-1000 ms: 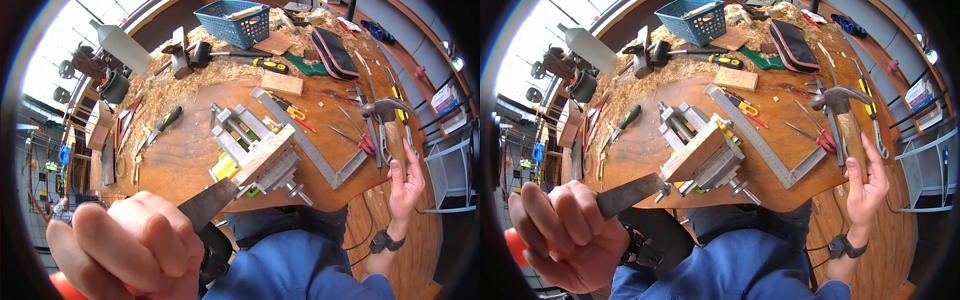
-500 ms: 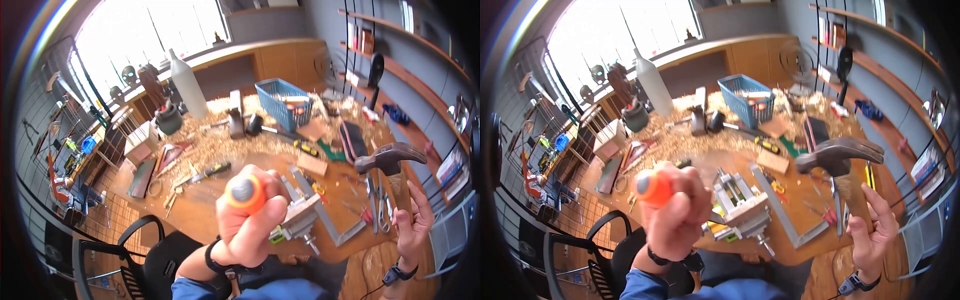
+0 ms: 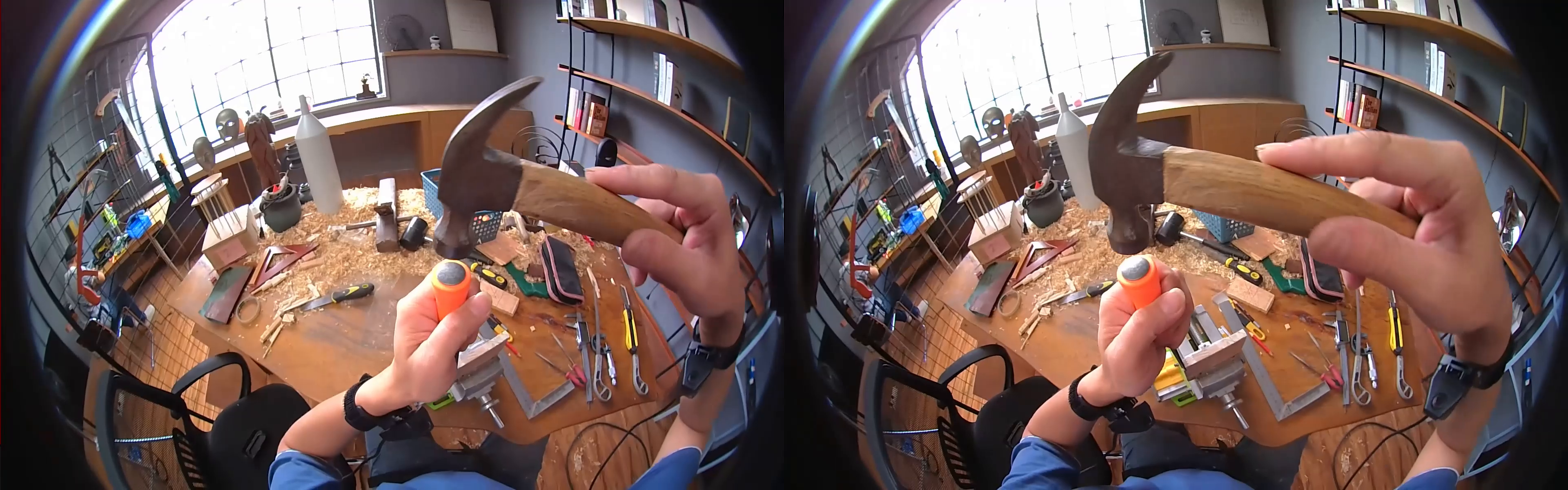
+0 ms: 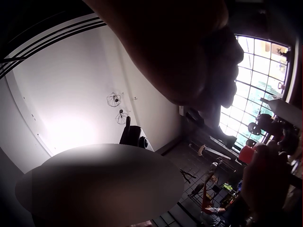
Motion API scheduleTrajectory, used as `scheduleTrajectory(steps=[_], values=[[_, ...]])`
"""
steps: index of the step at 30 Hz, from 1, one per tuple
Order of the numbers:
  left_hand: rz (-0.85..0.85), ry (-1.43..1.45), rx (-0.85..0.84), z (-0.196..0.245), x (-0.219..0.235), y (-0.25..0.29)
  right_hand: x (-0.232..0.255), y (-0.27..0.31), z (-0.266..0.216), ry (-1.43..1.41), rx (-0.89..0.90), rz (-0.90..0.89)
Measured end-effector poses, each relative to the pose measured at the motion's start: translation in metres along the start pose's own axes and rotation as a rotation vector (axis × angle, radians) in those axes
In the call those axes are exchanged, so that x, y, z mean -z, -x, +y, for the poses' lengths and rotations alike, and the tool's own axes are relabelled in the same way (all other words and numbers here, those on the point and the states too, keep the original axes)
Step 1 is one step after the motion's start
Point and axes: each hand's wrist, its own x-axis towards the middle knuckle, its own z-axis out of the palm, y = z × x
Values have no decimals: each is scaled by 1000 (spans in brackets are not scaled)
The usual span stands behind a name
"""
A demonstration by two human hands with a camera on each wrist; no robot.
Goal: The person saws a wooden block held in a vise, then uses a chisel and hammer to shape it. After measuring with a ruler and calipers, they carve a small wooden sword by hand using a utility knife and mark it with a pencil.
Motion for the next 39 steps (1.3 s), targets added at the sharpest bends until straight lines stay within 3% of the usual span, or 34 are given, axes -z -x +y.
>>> scheduleTrajectory(steps=[13, 22, 25, 28, 30, 35, 39], values=[[-35, 53, 4, 4, 2, 3, 0, -10, -12, 78, -77, -129], [-12, -17, -2, 4, -3, 1, 3, -8, -9, 162, -25, -104], [-7, -30, -16, 4, -3, 0, -1, -6, -5, 150, 73, -55], [-20, -24, -5, 5, -1, 0, -1, -3, -6, 140, 161, 163], [-9, -17, 3, 5, -4, 0, 21, 5, -7, 295, 130, 135], [20, -34, 16, 4, -5, 0, 10, 9, 4, 312, 142, 31], [-6, 26, 28, 5, -3, -1, 11, 13, 8, 297, 147, 48]])
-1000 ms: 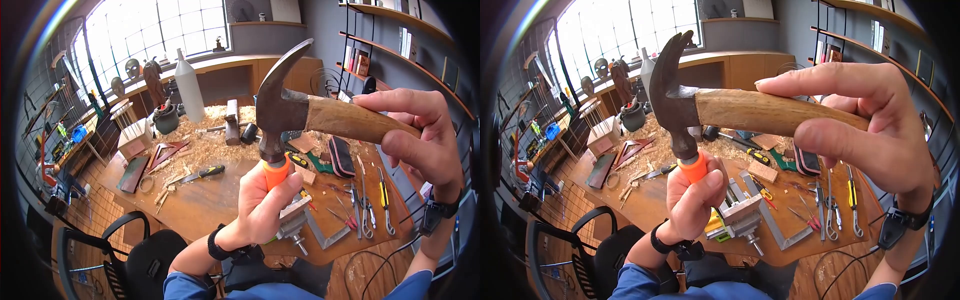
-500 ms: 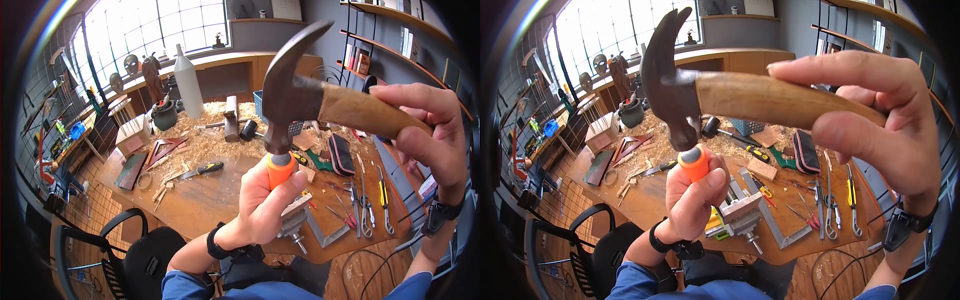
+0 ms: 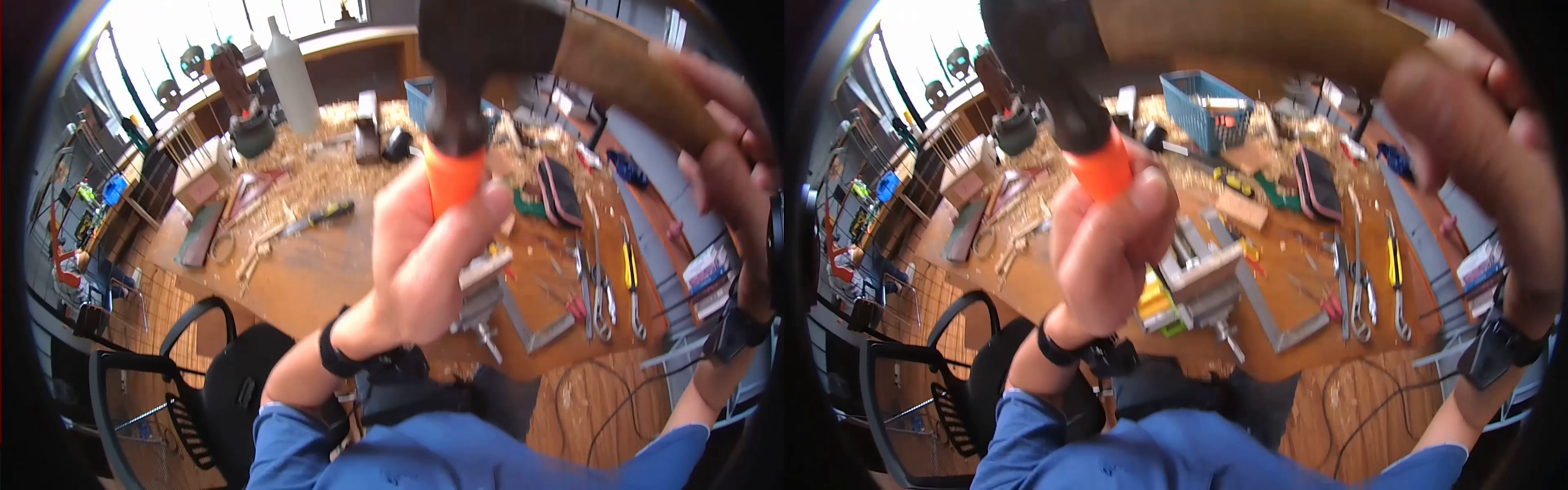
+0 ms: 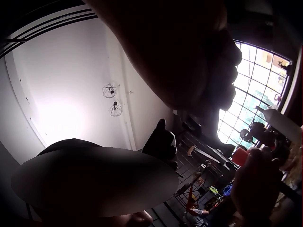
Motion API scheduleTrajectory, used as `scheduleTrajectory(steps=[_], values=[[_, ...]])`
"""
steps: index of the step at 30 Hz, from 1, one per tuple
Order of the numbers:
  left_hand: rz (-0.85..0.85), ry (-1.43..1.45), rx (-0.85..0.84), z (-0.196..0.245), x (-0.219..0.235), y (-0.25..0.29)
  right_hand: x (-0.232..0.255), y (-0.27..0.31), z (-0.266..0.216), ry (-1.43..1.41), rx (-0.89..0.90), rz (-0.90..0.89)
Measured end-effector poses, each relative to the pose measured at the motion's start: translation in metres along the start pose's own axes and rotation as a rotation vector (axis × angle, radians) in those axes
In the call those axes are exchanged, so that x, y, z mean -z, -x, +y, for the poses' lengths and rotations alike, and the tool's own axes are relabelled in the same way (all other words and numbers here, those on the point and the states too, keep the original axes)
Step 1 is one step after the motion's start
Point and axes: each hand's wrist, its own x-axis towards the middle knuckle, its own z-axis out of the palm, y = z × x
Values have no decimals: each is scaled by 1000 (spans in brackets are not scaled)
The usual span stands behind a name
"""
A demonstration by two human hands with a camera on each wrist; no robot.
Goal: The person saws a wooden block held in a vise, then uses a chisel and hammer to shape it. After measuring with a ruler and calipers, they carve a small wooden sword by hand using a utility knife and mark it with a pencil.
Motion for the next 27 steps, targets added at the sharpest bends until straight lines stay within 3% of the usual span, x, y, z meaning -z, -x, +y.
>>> scheduleTrajectory(steps=[3, 14, 18, 21, 22, 24, 27], values=[[13, -119, -113, -5, -2, -2, 10, 0, 5, -45, 14, 37], [54, -117, -27, 0, -4, -3, 9, -4, 19, -222, 57, 127], [18, -150, -68, -2, -3, -2, 4, 1, 18, -310, 27, 158], [57, -130, -10, 0, -8, -1, 10, -19, 33, 254, 424, -22], [54, -118, -6, -2, -7, -2, 13, -40, 52, -144, 616, -39], [48, -118, -4, -3, -4, -2, 16, -47, 64, -555, 790, -59], [48, -98, -11, -4, -3, -2, 7, -17, 29, -169, 358, -51]])
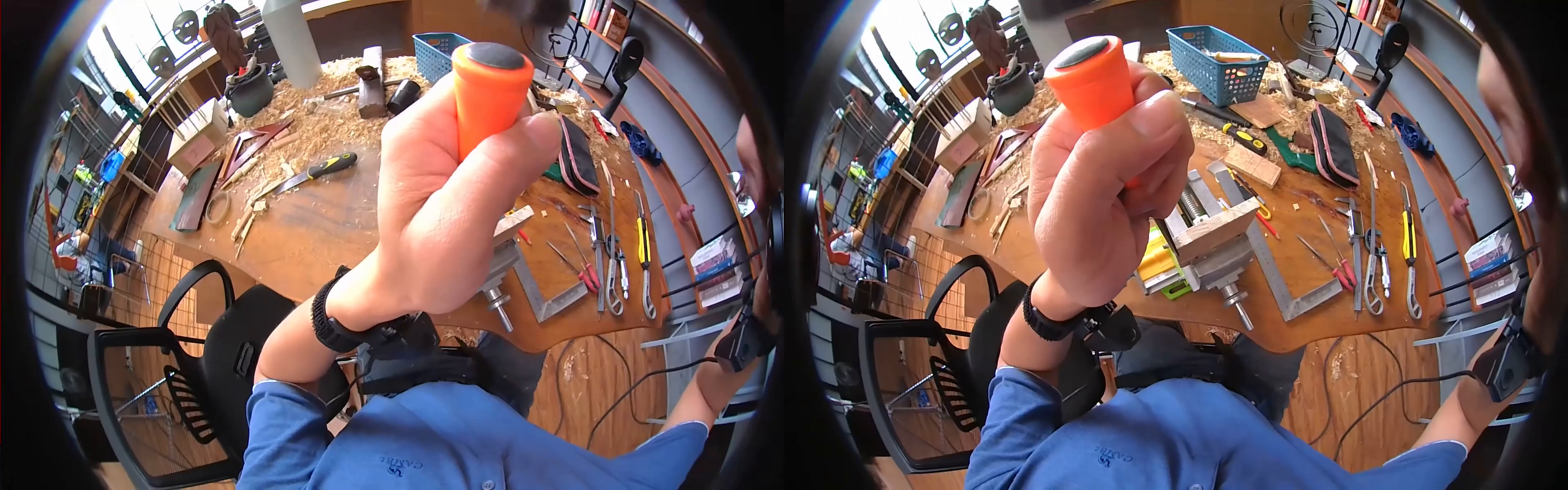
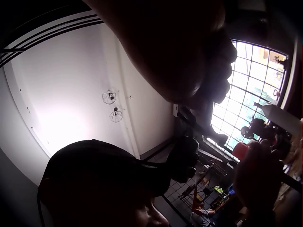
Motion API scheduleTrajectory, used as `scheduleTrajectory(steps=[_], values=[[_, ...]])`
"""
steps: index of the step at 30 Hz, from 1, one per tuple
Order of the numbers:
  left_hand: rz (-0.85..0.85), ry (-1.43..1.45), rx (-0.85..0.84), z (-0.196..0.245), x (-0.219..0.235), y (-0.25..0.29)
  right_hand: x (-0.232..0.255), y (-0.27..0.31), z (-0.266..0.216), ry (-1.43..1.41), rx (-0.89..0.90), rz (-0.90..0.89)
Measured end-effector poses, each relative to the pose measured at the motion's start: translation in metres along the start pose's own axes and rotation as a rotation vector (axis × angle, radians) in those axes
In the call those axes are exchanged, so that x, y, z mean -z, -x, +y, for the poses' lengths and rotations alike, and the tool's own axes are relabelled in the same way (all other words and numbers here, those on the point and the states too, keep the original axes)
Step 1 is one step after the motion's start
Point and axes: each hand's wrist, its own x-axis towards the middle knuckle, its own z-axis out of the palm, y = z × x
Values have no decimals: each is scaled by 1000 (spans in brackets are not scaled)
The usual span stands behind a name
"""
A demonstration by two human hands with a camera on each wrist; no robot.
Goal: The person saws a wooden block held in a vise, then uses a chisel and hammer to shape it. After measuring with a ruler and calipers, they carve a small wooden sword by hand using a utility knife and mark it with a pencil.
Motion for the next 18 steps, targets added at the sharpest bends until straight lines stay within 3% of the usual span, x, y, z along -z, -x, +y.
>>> scheduleTrajectory(steps=[2, 5, 9, 11, 12, 13, 14, 16, 18], values=[[-28, 16, -7, -1, 2, -1, -17, -1, -36, 114, -295, 9], [-36, 40, -24, -3, -1, -2, -14, 2, -37, 146, -397, -15], [-40, 69, -16, -1, 2, -1, -26, 9, -47, 470, -525, 115], [-40, 61, -38, -1, 3, -1, -9, 14, -29, -249, -380, -57], [-40, 57, -49, -1, 4, -1, -6, 6, -28, -127, -311, -264], [-32, 75, -207, -2, 5, -2, -4, -1, -27, -7, -207, -465], [-44, 84, -262, -7, 6, -6, -1, -9, -26, 86, -83, -642], [-71, 104, -370, -15, 7, -14, -11, 2, -30, 222, -260, -307], [-57, -1, -312, -14, 6, -13, -23, 8, -36, 308, -371, -54]])
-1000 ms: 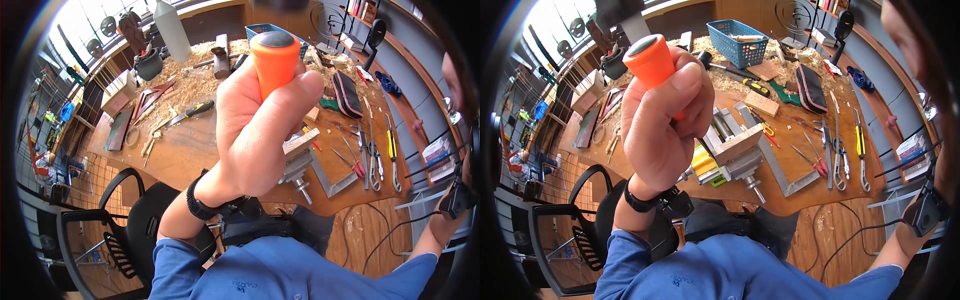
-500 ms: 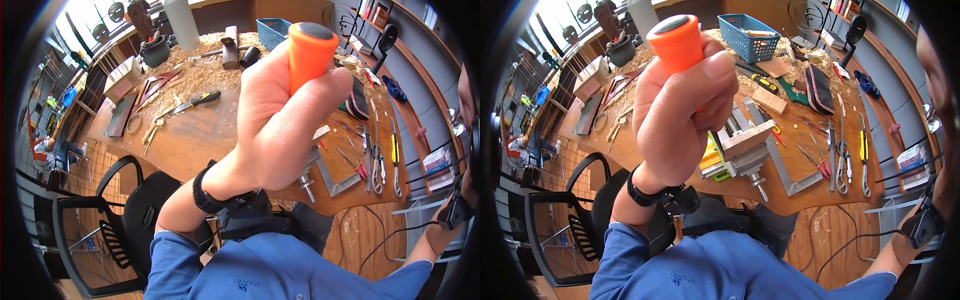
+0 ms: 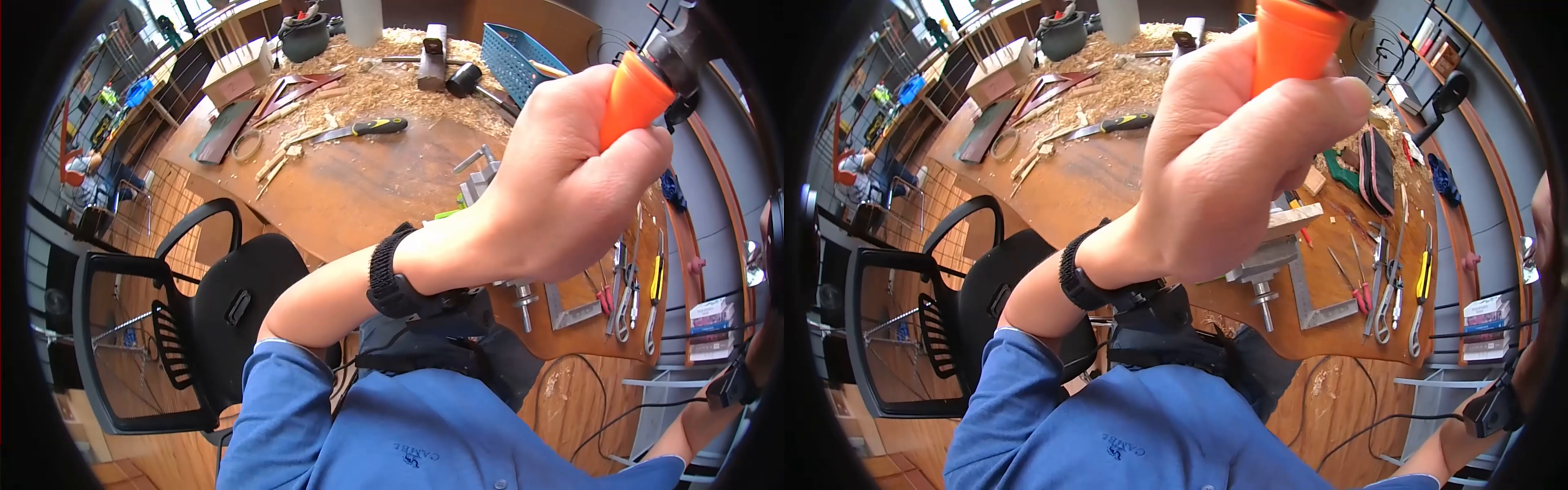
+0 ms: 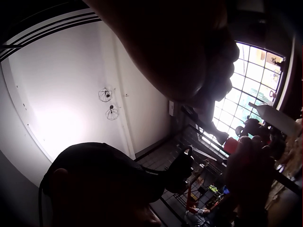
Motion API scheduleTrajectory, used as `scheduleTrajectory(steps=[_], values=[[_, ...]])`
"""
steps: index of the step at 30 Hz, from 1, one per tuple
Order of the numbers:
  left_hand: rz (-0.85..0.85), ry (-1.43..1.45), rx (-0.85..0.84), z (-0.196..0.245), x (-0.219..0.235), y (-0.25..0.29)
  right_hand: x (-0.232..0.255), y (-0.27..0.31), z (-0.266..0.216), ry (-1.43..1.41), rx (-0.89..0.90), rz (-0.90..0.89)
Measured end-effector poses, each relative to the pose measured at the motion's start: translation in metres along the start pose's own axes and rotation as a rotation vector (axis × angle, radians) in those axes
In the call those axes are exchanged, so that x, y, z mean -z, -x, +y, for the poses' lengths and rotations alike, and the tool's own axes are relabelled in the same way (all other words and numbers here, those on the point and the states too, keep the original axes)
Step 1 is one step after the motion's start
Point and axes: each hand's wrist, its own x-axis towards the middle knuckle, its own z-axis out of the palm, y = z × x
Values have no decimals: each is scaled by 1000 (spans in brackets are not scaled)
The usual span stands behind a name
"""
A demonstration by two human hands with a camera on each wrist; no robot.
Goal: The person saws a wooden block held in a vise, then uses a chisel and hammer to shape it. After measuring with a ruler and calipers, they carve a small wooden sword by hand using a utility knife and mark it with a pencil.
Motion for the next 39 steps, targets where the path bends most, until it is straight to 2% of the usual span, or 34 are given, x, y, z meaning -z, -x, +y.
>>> scheduleTrajectory(steps=[1, 3, 4, 6, 7, 9, 10, 12, 13, 15, 17, 19, 20, 21, 22, 23, 24, 25, 27, 29, 30, 32, 34, 35, 36, 38, 39], values=[[0, -20, 19, 1, 0, 0, -1, -7, -16, 93, -176, -63], [-9, -43, 38, -2, 0, 0, 0, -9, -17, 187, -348, -125], [-17, -46, 40, -4, -1, 0, 4, -5, -4, 166, -200, -92], [5, -59, 40, 2, -3, 0, 9, -7, 10, 139, -48, -65], [43, -46, 12, 12, -4, 2, 8, -17, 13, 199, 246, -135], [18, -94, 17, 8, -3, 1, 11, -18, 22, 252, 543, -210], [5, -118, 19, 9, -3, 0, 17, -7, 30, 395, 469, -24], [53, -136, 3, 14, -5, 5, 21, 7, 31, 536, 391, 163], [70, -142, -2, 15, -5, 6, 19, 11, 24, 269, 172, 78], [71, -146, -28, 14, -5, 6, 14, 12, 18, 0, -48, -7], [45, -98, 5, 12, -2, 4, 13, 14, 18, 146, 24, -1], [15, -44, 47, 0, 0, 1, 10, 20, 22, 129, 29, 43], [5, -98, -86, -16, -1, 1, 6, 24, 24, 124, 28, 69], [-8, -118, -151, -17, -3, 1, 2, 29, 26, 119, 28, 95], [-21, -136, -217, -12, -5, -2, -6, 34, 27, -26, -90, 202], [15, -97, -12, -3, -2, 3, -5, 50, 39, -89, -160, 264], [37, -105, 54, 2, 3, 7, -4, 65, 50, -157, -225, 330], [58, -112, 120, 8, 9, 11, 18, 104, 84, -129, -332, 253], [115, -115, 99, 9, 24, 21, 6, 145, 91, -148, -499, 291], [144, 142, 184, 21, 48, 27, -21, 181, 89, -135, -632, 405], [134, 353, 217, 28, 63, 26, -37, 197, 89, -92, -679, 499], [134, 317, 157, 52, 84, 30, -43, 251, 109, 122, -728, 432], [81, 266, 81, 74, 102, 27, -61, 283, 117, 121, -822, 483], [122, 177, 101, 87, 110, 29, -60, 295, 118, 101, -963, 436], [156, 104, 116, 96, 115, 32, -66, 306, 129, 361, -841, 386], [200, -79, 191, 101, 119, 39, -73, 302, 125, 403, -906, 373], [226, -207, 249, 97, 130, 47, -72, 308, 132, 532, -813, 312]])
